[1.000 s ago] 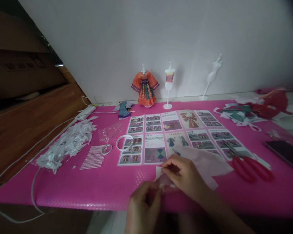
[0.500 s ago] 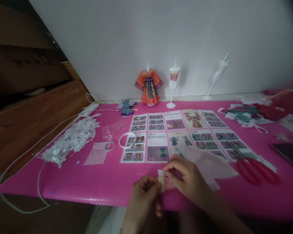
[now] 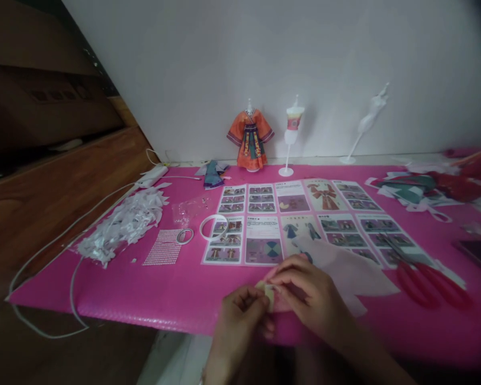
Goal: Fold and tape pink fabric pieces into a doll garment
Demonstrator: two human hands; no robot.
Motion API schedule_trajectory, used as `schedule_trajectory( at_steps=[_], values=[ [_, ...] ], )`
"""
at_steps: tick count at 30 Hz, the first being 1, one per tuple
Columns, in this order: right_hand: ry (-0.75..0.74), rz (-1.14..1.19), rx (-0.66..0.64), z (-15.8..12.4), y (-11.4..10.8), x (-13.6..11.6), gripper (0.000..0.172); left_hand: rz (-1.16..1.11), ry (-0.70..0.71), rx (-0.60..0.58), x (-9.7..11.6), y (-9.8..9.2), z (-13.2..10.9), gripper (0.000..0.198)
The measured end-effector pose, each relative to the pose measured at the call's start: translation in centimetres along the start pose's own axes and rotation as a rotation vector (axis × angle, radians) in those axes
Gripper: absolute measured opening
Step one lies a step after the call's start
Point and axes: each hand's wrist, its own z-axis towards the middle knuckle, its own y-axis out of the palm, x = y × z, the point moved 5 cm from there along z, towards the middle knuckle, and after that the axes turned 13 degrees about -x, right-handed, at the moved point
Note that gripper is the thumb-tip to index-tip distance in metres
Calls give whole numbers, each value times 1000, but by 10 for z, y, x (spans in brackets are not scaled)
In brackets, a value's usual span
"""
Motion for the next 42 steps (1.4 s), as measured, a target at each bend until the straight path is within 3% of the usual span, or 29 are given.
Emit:
schedule_trajectory(
  at_steps=[5, 15, 42],
  values=[
    [-74, -85, 49, -2, 0, -9, 19, -39, -3, 34, -1, -2, -1, 24],
    [-50, -140, 140, -5, 4, -12, 19, -46, -12, 11, 2, -1, -1, 22],
    [-65, -154, 95, -10, 7, -18, 20, -72, 30, -9, 1, 0, -2, 23]
  ],
)
